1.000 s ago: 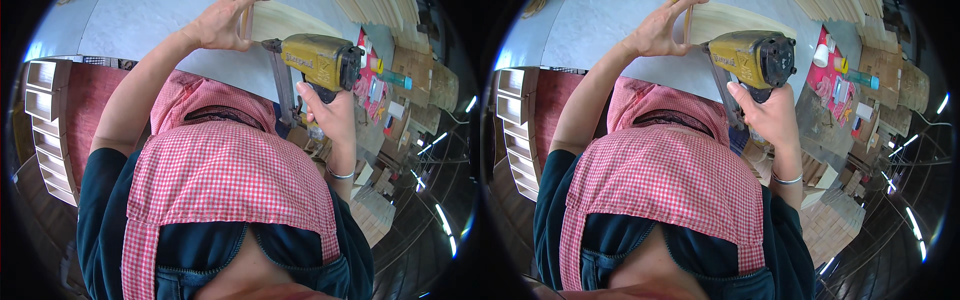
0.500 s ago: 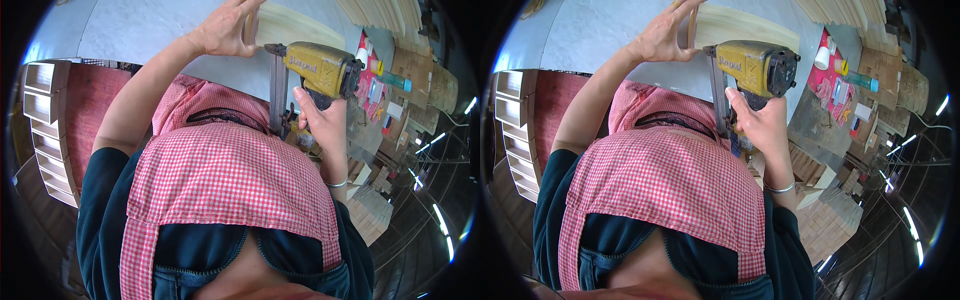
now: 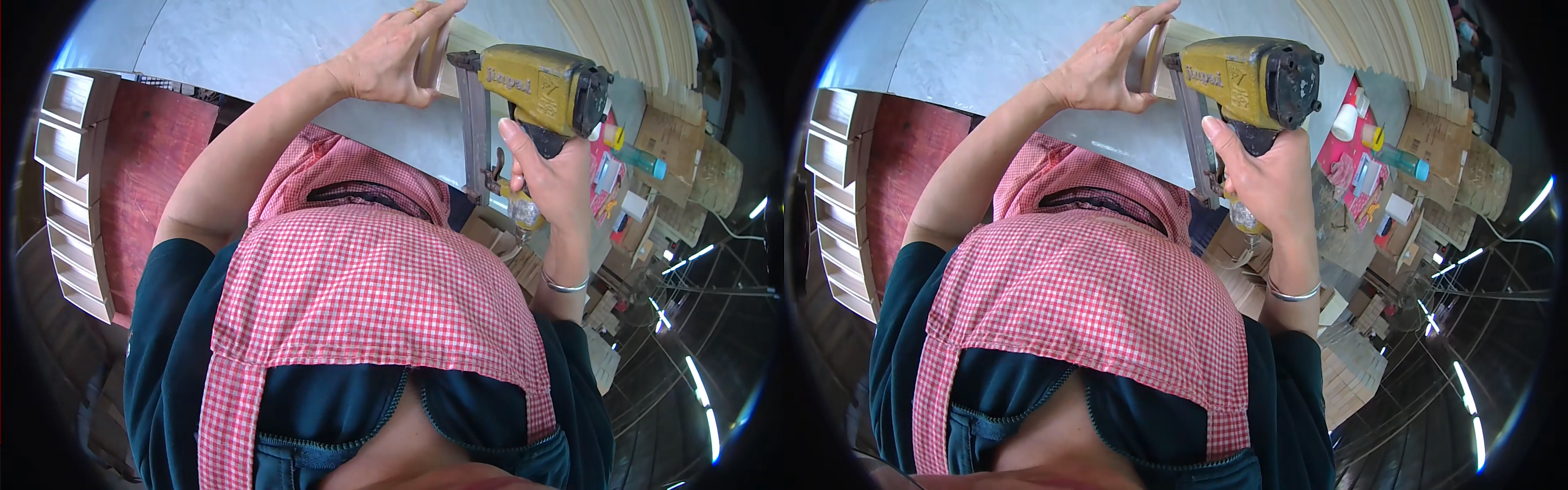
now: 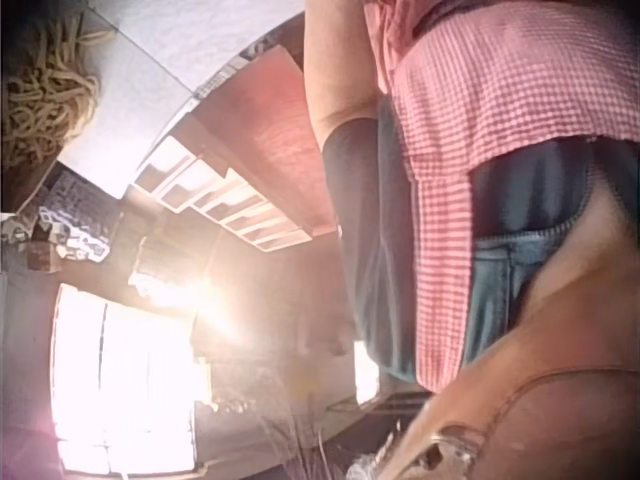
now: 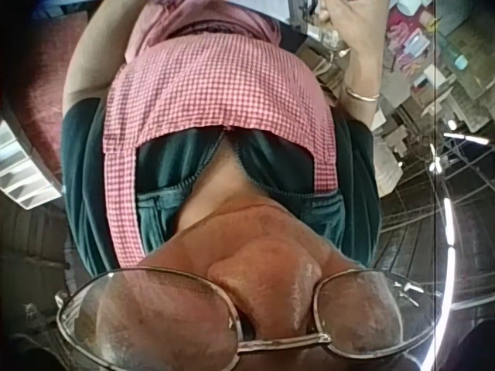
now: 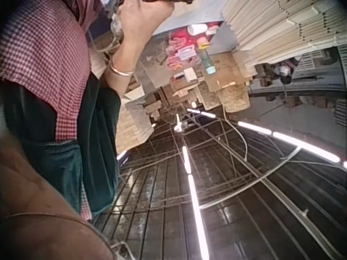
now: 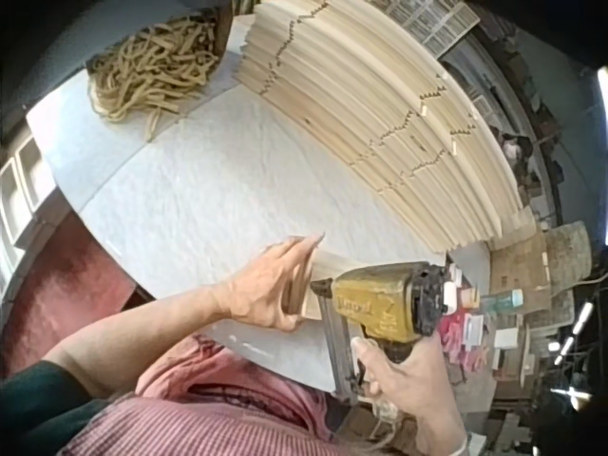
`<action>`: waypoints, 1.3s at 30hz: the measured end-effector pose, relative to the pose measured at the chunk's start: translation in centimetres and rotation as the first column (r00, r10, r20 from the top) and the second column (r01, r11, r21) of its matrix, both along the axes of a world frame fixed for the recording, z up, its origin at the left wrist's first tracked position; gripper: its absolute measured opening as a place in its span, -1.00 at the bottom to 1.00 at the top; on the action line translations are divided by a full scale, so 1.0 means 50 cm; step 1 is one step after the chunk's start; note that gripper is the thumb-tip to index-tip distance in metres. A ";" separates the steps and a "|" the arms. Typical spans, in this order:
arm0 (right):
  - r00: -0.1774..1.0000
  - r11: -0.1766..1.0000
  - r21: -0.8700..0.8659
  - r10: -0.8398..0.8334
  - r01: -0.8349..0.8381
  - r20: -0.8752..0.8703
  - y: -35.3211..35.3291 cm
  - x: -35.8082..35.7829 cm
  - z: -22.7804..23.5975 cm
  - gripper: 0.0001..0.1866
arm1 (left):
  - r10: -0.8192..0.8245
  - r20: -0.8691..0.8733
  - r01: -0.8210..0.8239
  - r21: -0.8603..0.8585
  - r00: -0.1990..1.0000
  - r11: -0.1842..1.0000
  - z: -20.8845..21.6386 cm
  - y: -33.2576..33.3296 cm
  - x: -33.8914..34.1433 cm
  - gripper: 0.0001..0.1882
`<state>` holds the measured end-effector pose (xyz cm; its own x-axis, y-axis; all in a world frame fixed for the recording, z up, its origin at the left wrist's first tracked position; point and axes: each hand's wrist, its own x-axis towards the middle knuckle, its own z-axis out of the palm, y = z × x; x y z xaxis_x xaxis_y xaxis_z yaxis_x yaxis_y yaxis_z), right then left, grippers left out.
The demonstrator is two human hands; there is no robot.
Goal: Assembling wooden trays using glue and a pneumatic nail gun.
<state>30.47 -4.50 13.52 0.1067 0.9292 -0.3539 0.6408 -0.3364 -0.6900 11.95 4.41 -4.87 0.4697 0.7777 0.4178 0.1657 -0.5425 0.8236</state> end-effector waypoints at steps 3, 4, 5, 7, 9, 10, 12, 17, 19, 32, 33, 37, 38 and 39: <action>1.000 1.000 -0.011 0.018 -0.018 0.017 0.009 0.000 0.006 -0.78 | 0.001 0.003 -0.001 -0.001 1.000 1.000 -0.002 0.001 0.001 0.18; 0.999 0.999 -0.017 0.030 -0.030 0.025 0.011 0.000 0.008 -0.78 | 0.003 0.011 -0.002 -0.001 1.000 1.000 -0.002 0.000 0.002 0.18; 0.999 0.999 -0.024 0.042 -0.041 0.033 0.014 0.001 0.010 -0.78 | 0.004 0.020 -0.004 -0.001 1.000 1.000 -0.002 0.000 0.002 0.18; 0.998 0.998 -0.035 0.054 -0.053 0.041 0.019 0.001 0.014 -0.77 | 0.005 0.030 -0.005 -0.005 1.000 1.000 -0.002 0.000 0.003 0.18; 0.992 0.994 -0.023 0.104 -0.103 0.068 0.025 0.000 0.021 -0.77 | 0.006 0.029 -0.006 0.001 1.000 1.000 -0.002 0.000 0.003 0.19; 0.988 0.992 -0.018 0.129 -0.128 0.081 0.027 -0.001 0.023 -0.77 | 0.006 0.028 -0.006 0.004 1.000 1.000 -0.002 0.001 0.003 0.19; 0.983 0.988 -0.016 0.154 -0.153 0.096 0.028 -0.004 0.025 -0.76 | 0.006 0.030 -0.006 0.003 1.000 1.000 -0.003 0.001 0.002 0.19; 0.985 0.994 -0.019 0.110 -0.108 0.132 0.027 -0.012 0.029 -0.74 | -0.001 0.049 0.000 0.006 0.999 1.000 -0.005 0.000 0.001 0.20; 0.983 0.993 -0.057 0.111 -0.104 0.143 0.031 -0.015 0.038 -0.73 | 0.008 0.038 -0.009 0.012 0.999 1.000 -0.006 -0.001 0.001 0.20; 0.990 0.995 -0.092 0.052 -0.040 0.129 0.034 -0.020 0.035 -0.75 | 0.021 -0.001 -0.021 0.035 1.000 0.999 -0.011 0.001 0.002 0.21; 0.991 0.995 -0.099 0.044 -0.031 0.124 0.035 -0.020 0.035 -0.75 | 0.014 0.002 -0.014 0.015 1.000 1.000 -0.010 0.001 0.001 0.21; 0.994 0.993 -0.114 0.020 -0.007 0.111 0.041 -0.015 0.038 -0.74 | -0.004 0.011 0.005 -0.040 1.000 0.999 -0.002 -0.005 -0.005 0.20; 0.993 0.993 -0.120 0.038 -0.025 0.108 0.044 -0.012 0.039 -0.74 | 0.032 0.014 -0.031 -0.054 0.999 0.998 0.001 -0.014 -0.010 0.20; 0.993 0.991 -0.124 0.055 -0.042 0.104 0.047 -0.009 0.038 -0.73 | 0.067 0.014 -0.066 -0.068 0.998 0.995 0.003 -0.025 -0.015 0.20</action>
